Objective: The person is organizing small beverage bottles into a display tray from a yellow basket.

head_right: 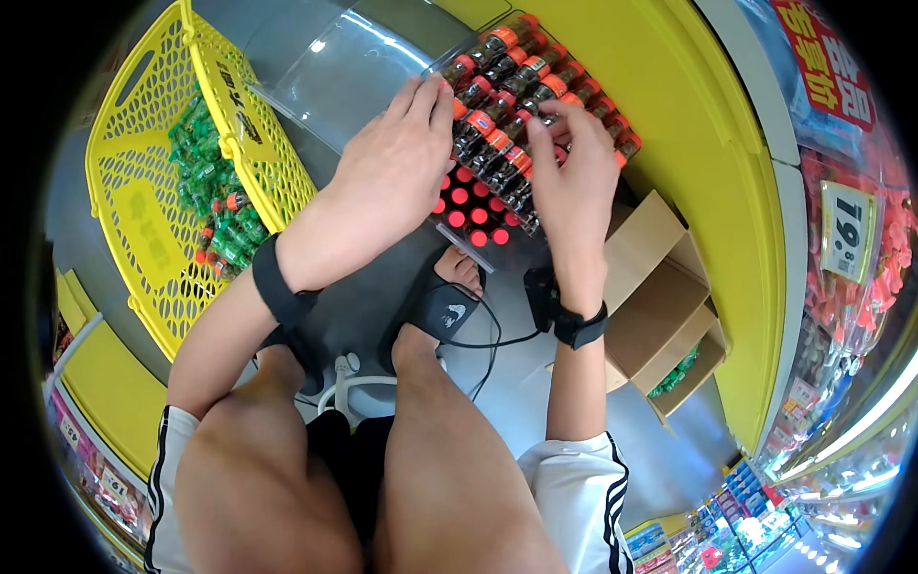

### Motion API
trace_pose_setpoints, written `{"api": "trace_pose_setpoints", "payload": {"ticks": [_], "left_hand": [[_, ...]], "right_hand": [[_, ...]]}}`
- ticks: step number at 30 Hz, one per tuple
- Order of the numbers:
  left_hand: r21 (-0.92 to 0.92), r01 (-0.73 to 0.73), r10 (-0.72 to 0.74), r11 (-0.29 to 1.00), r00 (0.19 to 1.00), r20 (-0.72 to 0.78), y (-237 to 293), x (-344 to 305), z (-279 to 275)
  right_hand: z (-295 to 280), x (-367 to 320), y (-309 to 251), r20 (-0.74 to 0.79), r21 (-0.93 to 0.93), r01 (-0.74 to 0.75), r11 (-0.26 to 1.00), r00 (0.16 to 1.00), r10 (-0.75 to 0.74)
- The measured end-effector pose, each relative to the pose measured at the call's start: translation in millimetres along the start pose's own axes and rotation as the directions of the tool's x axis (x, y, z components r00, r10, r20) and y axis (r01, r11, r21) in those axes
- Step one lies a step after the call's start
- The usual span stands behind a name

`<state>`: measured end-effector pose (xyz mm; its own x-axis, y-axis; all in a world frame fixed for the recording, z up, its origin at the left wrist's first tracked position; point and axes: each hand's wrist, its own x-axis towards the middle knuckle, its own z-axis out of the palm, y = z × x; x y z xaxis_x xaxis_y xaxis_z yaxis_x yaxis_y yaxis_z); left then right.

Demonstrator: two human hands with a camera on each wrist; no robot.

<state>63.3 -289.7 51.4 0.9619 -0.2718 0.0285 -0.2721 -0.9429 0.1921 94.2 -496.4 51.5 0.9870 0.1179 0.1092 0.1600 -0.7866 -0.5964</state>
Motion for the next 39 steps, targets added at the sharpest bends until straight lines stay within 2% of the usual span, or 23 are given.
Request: {"api": "trace_pose_setpoints", "payload": {"ticks": [1,2,3,5,9,16,18,22,25,27,33,39], "left_hand": [[-0.001,-0.005,0.005,1.000,1.000,-0.001,0.4,1.1,5.3],[-0.018,0.006,-0.005,1.000,1.000,0.020,1.0,1.5,9.9],[-0.035,0.018,-0.016,0.999,0.999,0.041,1.6,2.4,12.8],[-0.001,0.000,0.000,1.000,0.997,0.081,1.3,5.8,14.2],[0.023,-0.013,0.008,1.000,0.985,0.175,3.2,9.7,15.1],[0.058,-0.079,0.068,0.995,0.984,0.166,7.4,6.4,12.9],[-0.060,-0.036,0.046,0.998,0.984,0.174,8.2,6.4,13.0],[0.027,-0.039,0.034,0.999,0.985,0.171,9.8,7.3,16.2],[-0.009,0.011,-0.009,1.000,0.987,0.159,13.5,6.6,19.9],[0.028,-0.078,0.072,0.997,0.984,0.163,15.0,5.8,21.2],[-0.012,-0.059,0.060,0.998,0.971,0.232,19.2,1.4,24.4],[-0.027,-0.056,0.061,0.998,0.976,0.210,19.7,-0.3,24.5]], "right_hand": [[1.4,-8.8,1.5,-0.019,-0.092,0.057,0.994,0.998,-0.059],[2.1,-18.0,5.5,-0.005,-0.100,0.075,0.992,0.997,-0.076],[1.9,-27.0,4.3,0.022,-0.117,0.038,0.992,0.999,-0.036],[5.9,-43.9,1.0,-0.006,-0.164,0.084,0.983,0.996,-0.086],[15.4,-66.3,0.0,0.030,-0.183,0.037,0.982,0.999,-0.032],[21.2,-66.9,10.5,0.049,-0.182,0.068,0.981,0.997,-0.061],[21.6,-66.6,11.1,0.048,-0.161,0.065,0.985,0.997,-0.058],[21.2,-66.3,10.1,0.039,-0.168,0.075,0.983,0.997,-0.069],[19.9,-65.3,7.3,0.065,-0.199,0.059,0.978,0.997,-0.047],[17.8,-64.1,4.7,0.089,-0.235,0.074,0.969,0.995,-0.054],[29.4,-67.5,9.3,0.170,-0.361,0.145,0.921,0.982,-0.088],[31.0,-67.1,7.3,0.178,-0.356,0.138,0.924,0.981,-0.078]]}}
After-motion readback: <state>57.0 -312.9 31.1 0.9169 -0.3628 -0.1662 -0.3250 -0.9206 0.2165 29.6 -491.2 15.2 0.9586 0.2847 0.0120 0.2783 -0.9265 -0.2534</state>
